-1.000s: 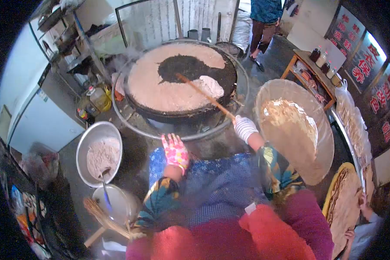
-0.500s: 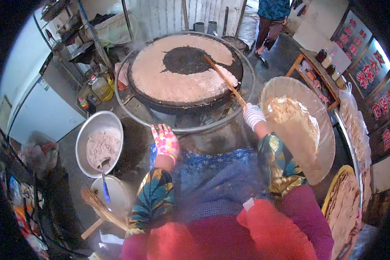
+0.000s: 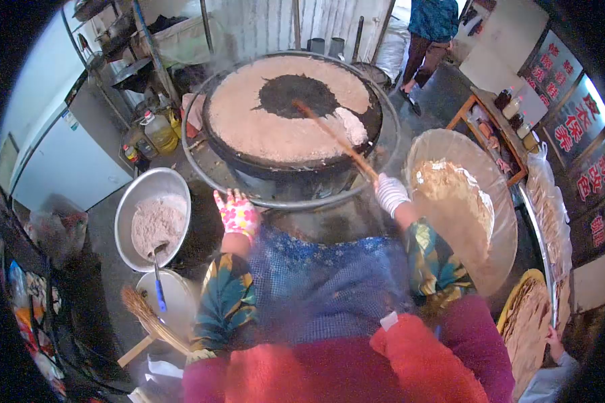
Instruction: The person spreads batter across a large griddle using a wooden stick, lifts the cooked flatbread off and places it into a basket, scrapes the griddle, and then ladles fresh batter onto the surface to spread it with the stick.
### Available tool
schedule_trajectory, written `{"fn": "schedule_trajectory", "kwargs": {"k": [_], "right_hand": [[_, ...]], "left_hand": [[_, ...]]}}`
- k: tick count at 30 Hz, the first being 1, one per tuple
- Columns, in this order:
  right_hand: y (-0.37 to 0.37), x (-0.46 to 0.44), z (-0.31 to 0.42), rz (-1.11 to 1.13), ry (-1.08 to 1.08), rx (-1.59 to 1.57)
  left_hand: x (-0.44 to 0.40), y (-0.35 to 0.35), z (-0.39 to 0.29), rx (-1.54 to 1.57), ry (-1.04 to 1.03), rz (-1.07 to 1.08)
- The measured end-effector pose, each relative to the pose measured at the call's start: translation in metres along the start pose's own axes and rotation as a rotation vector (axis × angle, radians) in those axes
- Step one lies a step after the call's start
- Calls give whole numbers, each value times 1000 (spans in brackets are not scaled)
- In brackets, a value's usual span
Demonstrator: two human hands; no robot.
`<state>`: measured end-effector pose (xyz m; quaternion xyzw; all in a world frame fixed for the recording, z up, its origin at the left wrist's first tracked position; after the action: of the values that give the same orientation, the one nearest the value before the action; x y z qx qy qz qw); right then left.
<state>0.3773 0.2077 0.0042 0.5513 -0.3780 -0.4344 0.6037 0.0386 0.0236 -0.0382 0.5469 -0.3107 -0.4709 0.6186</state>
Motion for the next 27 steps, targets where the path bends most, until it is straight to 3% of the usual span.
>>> {"fn": "schedule_trajectory", "kwargs": {"k": [3,7,8,11,15,17,19,22,27], "right_hand": [[-11,-19,-21,-42,-126,-62],[3,1,7,-45,7,-106],[13,10,22,83,-29,-37],[-18,-6,-9,-31,-73,-132],[-3,-9,9,-5,-27,-173],[6,8,30,40,27,-103],[-14,1,17,113,34,-99],[-3,-11,5,-18,-83,-159],[7,9,32,103,62,-76]], "left_hand": [[-2,1,13,-33,6,-10],[-12,1,34,41,70,165],[-17,3,39,31,83,181],[-23,20,48,-6,136,275],[-18,62,23,-7,38,284],[-3,74,-20,143,-163,236],[19,60,-60,302,-312,-44],[23,19,-82,97,-305,-97],[26,33,-56,173,-247,-36]]}}
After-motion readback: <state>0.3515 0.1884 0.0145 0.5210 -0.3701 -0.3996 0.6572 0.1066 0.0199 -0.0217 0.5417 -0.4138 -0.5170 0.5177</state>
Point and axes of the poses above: each hand's wrist, its own x-axis away from the middle knuckle, its own y-axis out of the back of the hand, z = x × y, the point moved 2 cm from there along -x, towards the middle knuckle, and after that the axes turned 1 degree about -x, right-handed, at the moved point
